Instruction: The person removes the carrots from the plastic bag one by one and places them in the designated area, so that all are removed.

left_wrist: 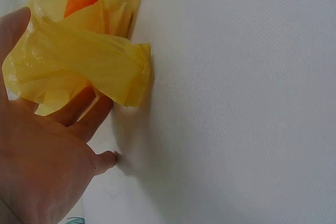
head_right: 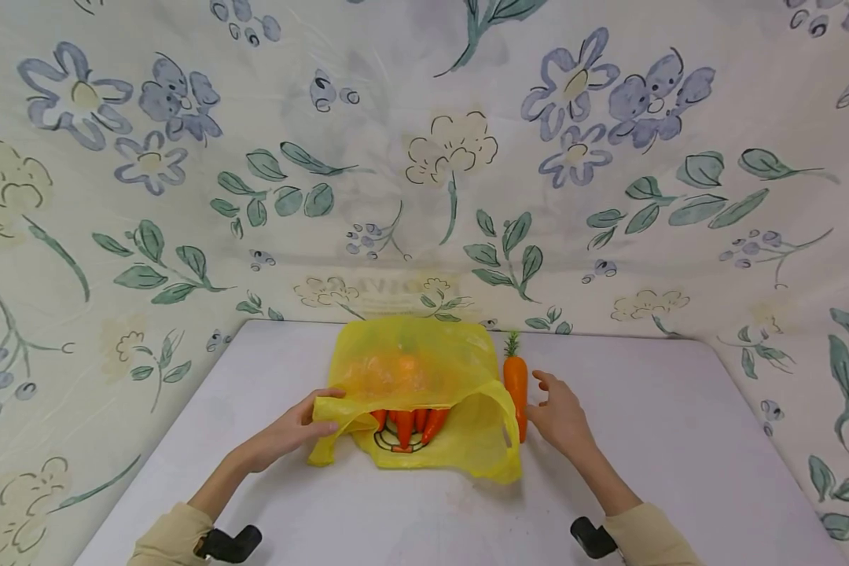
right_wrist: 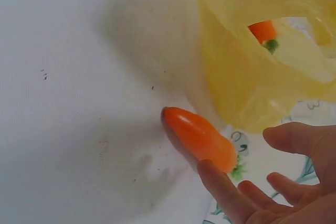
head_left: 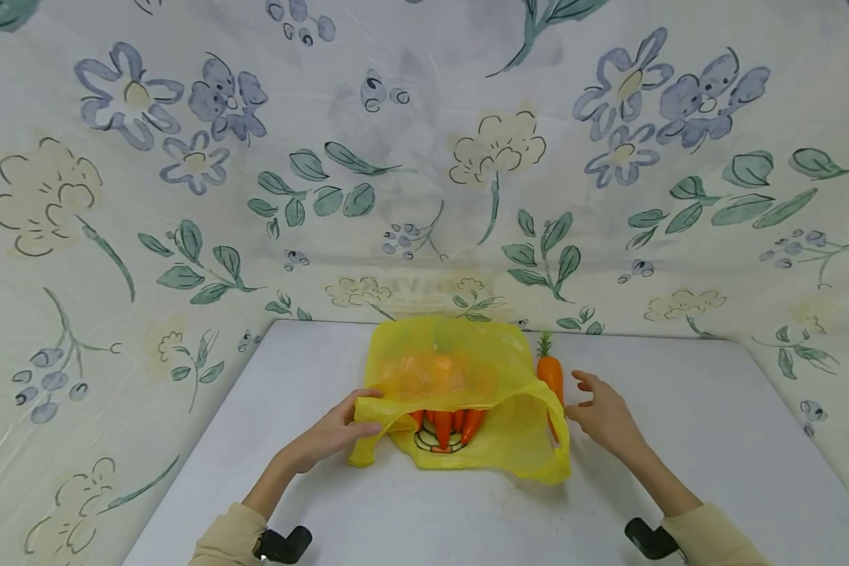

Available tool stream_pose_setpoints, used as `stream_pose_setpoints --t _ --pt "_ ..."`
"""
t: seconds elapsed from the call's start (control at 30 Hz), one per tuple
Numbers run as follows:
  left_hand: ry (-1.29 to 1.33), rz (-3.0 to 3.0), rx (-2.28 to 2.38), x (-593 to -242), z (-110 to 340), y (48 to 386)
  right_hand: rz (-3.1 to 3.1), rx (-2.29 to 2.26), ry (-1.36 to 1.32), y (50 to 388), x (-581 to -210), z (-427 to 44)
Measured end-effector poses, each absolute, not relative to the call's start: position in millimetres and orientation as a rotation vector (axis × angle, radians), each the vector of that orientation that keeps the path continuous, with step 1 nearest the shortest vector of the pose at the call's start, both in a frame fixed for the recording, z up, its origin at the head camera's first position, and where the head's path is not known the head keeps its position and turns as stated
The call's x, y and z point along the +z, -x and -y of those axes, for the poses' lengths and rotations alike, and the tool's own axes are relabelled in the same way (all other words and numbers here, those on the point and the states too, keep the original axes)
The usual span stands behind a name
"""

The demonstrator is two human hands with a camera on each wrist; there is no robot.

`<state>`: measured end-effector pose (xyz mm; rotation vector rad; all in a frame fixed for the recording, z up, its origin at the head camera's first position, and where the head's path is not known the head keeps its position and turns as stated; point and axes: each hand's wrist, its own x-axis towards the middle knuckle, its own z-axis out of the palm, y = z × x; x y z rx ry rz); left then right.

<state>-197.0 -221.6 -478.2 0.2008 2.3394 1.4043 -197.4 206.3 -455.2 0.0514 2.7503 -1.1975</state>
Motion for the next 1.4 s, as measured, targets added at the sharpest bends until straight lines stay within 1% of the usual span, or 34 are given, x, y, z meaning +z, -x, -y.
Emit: stream_pose_setpoints --t 0.47,1.0,1.4 --pt "-0.205 -2.338 1.410 -479 223 197 -2.719 -1.217 -0.037 192 -443 -201" --pt "-0.197 -2.343 1.407 -480 221 198 -2.734 -1.210 0.019 194 -425 -198" --pt "-0.195 -2.345 1.414 -481 221 198 -2.731 -1.247 0.003 194 -415 -197"
